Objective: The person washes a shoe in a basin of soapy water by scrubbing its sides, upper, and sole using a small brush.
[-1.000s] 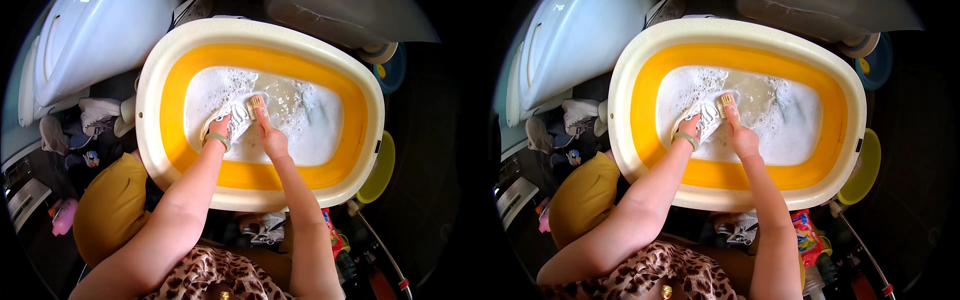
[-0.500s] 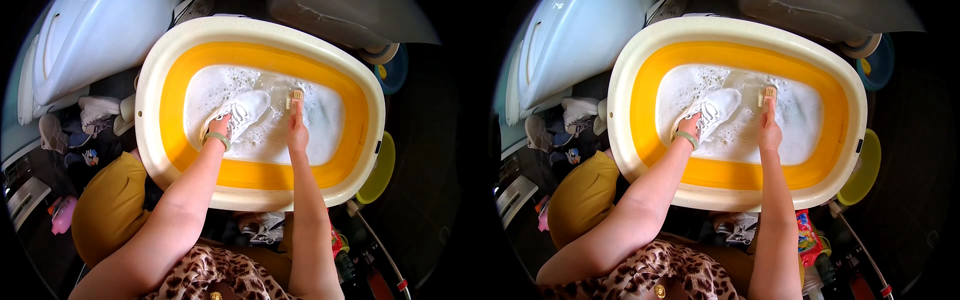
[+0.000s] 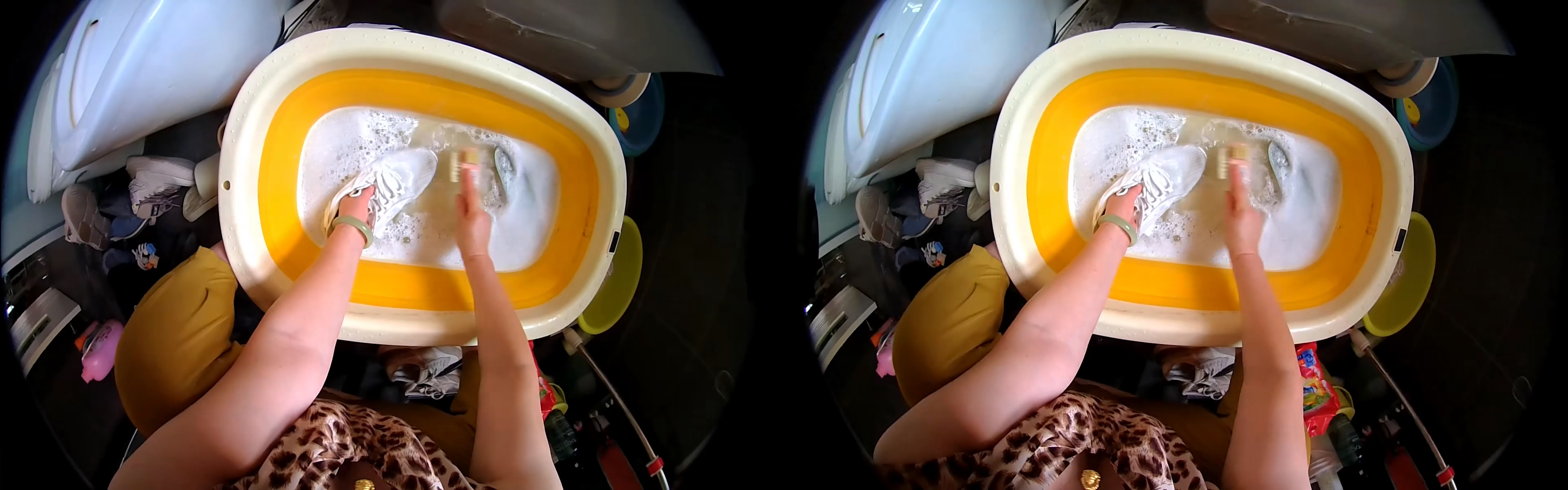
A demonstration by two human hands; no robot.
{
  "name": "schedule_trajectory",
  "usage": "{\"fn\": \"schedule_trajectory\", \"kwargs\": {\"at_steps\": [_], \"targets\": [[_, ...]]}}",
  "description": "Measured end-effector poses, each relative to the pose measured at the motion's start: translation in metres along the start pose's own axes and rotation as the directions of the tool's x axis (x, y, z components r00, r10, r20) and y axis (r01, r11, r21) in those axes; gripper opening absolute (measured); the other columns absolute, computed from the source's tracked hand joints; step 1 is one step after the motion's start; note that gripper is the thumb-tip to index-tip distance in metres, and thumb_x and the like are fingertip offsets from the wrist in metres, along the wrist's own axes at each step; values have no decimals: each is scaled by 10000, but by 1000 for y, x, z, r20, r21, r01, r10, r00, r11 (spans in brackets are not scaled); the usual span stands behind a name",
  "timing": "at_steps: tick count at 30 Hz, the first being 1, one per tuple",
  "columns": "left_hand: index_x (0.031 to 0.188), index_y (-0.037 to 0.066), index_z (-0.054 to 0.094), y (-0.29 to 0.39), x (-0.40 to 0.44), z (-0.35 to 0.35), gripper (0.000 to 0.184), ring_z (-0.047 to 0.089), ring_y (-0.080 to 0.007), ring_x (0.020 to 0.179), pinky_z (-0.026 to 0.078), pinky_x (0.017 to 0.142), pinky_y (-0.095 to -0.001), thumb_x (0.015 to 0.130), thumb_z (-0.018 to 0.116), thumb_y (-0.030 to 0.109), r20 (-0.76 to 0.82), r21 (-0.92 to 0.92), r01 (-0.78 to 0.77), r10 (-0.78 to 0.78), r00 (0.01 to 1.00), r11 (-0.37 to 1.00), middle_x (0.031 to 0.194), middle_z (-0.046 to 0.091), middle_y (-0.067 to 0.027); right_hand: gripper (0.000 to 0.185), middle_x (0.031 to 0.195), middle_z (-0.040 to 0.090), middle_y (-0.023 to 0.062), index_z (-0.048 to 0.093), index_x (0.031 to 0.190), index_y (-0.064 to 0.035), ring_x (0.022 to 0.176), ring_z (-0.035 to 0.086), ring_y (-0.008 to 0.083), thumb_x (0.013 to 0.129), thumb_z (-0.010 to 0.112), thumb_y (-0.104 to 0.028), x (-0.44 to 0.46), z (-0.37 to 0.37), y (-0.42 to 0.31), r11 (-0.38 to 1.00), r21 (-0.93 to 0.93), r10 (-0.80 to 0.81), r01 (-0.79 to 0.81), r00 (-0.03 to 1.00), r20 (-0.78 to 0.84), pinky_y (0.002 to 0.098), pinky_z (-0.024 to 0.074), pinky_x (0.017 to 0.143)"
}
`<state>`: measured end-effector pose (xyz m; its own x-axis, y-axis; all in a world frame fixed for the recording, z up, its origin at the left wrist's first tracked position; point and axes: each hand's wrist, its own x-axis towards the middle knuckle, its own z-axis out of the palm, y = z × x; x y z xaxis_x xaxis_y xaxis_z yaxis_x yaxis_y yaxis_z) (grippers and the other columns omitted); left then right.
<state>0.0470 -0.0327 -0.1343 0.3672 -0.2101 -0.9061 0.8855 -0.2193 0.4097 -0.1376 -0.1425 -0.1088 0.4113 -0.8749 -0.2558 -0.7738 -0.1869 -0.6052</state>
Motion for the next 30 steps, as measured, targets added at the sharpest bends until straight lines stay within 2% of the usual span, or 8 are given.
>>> {"fn": "schedule_trajectory", "kwargs": {"at_steps": [2,5,7,10,18,21,24,30], "targets": [[1113,41,558,-2,4,-2,304,610,-195,826,521,676,-327,823,624,102,-51,17,-15,16,999,1000,979,615,-80,527,654,596,121,348,1368,-405,495,551,243,906,526,-223,-9,27,-26,975,31,-220,221,975,-27,374,435,450],[1097,42,565,-2,7,-5,271,608,-186,831,521,676,-320,834,605,94,-43,53,18,-16,999,998,963,615,-74,510,700,605,210,387,1362,-335,586,597,355,893,544,-213,-41,55,-63,990,84,-130,109,946,297,420,474,550],[1088,30,567,1,7,-4,260,611,-193,823,518,683,-314,838,601,93,-26,-17,35,-35,999,999,953,621,-74,512,662,595,191,385,1365,-326,525,578,331,893,534,-197,-55,57,-68,965,142,-251,221,935,251,424,458,514],[1090,17,565,-4,8,-4,266,616,-198,826,519,689,-313,839,605,98,-12,40,-11,11,1000,999,963,625,-84,516,631,592,172,340,1385,-331,489,563,308,911,494,-194,-25,34,-40,920,-196,-232,339,875,424,422,430,457],[1109,-6,560,-2,1,-1,282,628,-213,861,528,703,-333,846,593,91,87,-134,-41,53,995,990,999,623,-107,551,631,586,195,315,1398,-340,508,580,315,904,510,-193,-58,63,-58,959,186,-241,215,962,129,430,440,469],[1140,-21,540,2,-4,-1,328,624,-227,885,526,743,-338,836,604,85,29,-84,-12,14,999,996,1047,611,-122,488,586,586,149,355,1375,-339,491,576,311,917,483,-231,-24,31,-34,927,-175,-243,332,887,393,411,427,427],[1156,-20,529,1,3,-2,360,620,-231,900,521,757,-343,823,617,82,-34,29,-6,7,999,1000,1060,609,-129,457,571,581,132,377,1362,-327,481,569,303,923,469,-244,3,20,-44,912,-345,-120,222,949,292,406,434,422],[1168,-4,529,-3,6,-5,347,609,-230,932,520,775,-350,836,594,73,74,-132,-31,41,996,991,1056,606,-125,512,548,557,124,348,1385,-317,440,546,261,907,465,-175,-48,49,-45,930,-33,-356,365,922,154,382,411,375]]}}
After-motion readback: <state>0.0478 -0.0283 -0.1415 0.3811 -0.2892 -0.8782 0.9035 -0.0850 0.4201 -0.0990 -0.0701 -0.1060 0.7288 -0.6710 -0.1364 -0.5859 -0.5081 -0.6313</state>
